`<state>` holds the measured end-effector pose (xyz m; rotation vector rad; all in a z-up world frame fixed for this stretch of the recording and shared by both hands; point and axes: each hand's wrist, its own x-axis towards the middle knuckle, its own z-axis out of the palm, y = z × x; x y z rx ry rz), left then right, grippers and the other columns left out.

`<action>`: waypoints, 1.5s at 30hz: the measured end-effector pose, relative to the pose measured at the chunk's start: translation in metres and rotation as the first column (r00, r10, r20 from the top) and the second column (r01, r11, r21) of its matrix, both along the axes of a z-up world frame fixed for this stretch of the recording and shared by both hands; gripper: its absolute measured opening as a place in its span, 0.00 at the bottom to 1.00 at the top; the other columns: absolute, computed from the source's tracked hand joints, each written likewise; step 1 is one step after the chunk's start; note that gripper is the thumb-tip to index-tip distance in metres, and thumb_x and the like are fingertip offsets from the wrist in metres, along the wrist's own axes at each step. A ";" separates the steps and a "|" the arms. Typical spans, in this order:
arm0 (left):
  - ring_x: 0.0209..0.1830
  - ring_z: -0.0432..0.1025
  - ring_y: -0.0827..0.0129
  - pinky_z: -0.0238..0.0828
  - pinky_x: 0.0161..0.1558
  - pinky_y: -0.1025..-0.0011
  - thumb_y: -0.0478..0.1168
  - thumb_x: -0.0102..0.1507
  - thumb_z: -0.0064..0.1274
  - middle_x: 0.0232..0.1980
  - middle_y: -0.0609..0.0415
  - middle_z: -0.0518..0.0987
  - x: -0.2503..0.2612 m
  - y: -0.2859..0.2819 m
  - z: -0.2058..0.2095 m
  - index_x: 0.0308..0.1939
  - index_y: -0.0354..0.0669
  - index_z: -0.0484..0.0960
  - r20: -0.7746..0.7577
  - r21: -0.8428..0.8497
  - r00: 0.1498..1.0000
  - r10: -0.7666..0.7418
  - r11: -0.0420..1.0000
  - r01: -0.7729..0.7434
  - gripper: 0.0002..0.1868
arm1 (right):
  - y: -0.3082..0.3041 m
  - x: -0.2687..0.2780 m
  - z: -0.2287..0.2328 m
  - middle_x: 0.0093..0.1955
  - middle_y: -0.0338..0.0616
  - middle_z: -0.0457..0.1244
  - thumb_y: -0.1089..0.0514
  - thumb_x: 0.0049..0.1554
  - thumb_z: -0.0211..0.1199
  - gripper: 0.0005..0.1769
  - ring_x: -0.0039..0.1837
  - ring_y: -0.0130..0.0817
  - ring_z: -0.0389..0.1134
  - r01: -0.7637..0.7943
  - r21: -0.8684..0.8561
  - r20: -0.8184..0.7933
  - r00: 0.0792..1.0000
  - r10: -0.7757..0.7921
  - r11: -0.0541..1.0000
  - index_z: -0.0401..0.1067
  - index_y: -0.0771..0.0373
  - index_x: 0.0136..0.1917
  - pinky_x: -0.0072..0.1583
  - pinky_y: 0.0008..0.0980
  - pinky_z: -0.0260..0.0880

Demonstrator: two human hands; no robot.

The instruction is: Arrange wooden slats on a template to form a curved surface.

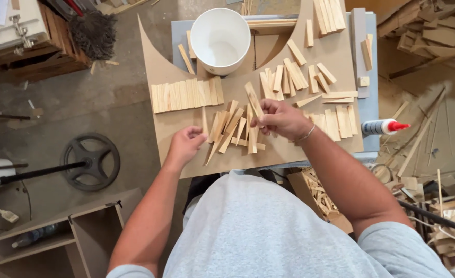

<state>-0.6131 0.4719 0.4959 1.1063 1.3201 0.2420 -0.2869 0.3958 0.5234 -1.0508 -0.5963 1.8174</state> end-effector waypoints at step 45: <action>0.46 0.77 0.53 0.76 0.44 0.57 0.56 0.49 0.71 0.44 0.55 0.78 -0.138 -0.013 -0.029 0.53 0.52 0.84 -0.413 0.769 0.789 -0.455 0.289 0.570 0.30 | -0.095 -0.155 -0.011 0.40 0.41 0.64 0.56 0.54 0.71 0.16 0.36 0.32 0.67 0.686 -0.005 0.809 0.431 -0.400 0.728 0.68 0.60 0.50 0.37 0.31 0.72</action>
